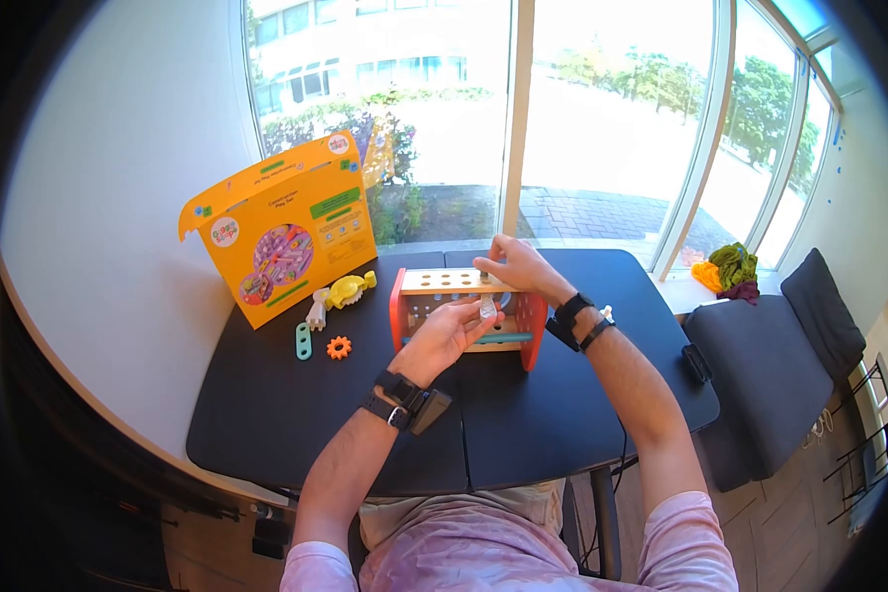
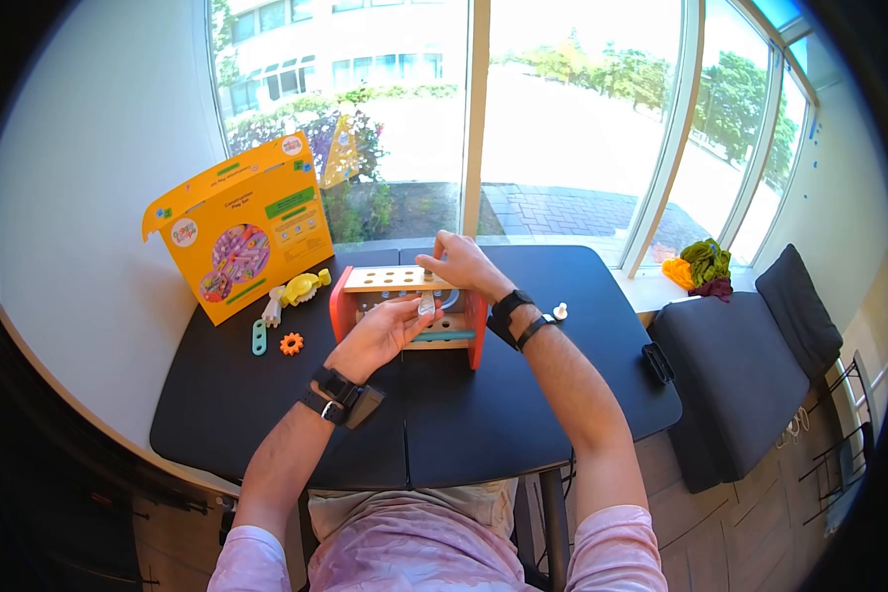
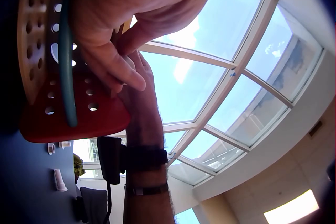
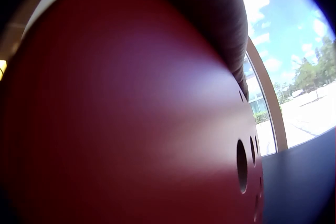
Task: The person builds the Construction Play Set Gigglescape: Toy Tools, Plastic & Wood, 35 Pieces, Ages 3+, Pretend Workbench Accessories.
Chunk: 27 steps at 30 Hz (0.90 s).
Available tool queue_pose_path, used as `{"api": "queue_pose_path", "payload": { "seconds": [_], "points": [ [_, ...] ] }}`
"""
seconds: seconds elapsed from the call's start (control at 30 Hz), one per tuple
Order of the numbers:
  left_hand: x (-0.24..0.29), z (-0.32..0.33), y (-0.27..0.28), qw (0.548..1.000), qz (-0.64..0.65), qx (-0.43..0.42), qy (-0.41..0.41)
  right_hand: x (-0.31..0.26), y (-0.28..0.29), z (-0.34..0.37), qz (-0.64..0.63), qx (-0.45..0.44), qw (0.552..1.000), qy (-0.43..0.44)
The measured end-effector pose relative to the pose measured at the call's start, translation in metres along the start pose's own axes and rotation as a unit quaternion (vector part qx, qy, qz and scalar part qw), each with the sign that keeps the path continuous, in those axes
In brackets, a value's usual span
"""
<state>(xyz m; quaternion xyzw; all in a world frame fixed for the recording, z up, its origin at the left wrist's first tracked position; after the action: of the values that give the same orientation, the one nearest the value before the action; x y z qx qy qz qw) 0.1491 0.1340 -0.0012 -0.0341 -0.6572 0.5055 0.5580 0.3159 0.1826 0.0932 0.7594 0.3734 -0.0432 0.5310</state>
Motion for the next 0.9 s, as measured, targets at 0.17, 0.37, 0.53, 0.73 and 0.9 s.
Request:
{"api": "queue_pose_path", "payload": {
  "seconds": [0.17, 0.37, 0.53, 0.73, 0.9],
  "points": [
    [0.001, 0.001, -0.001, 1.0, 0.013, -0.003, -0.002, 0.004, -0.002, -0.003, -0.013, 0.018, 0.999, 0.029],
    [0.001, 0.002, -0.003, 1.0, -0.001, 0.002, -0.002, 0.004, -0.003, -0.004, -0.023, 0.015, 0.999, 0.044],
    [0.001, 0.003, -0.003, 1.0, 0.004, 0.007, 0.001, -0.002, 0.0, 0.002, -0.003, 0.039, 0.999, 0.023],
    [0.0, 0.001, -0.001, 1.0, 0.001, 0.009, 0.004, 0.009, -0.004, -0.004, 0.028, -0.019, 0.999, 0.014],
    [0.0, -0.003, 0.0, 1.0, 0.012, -0.007, -0.003, -0.008, 0.002, -0.009, -0.009, -0.054, 0.996, 0.067]
  ]
}}
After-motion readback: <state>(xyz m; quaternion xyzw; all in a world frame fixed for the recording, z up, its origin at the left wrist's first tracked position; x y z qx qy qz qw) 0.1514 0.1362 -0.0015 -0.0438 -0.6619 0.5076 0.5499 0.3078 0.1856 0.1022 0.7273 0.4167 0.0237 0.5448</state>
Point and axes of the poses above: each hand's wrist, its own z-axis away from the middle knuckle, its own y-axis out of the back of the hand, x = y × z, the point moved 6 cm from there along -z, towards the middle knuckle, and after that the axes turned 12 degrees about y, right-handed, at the moved point
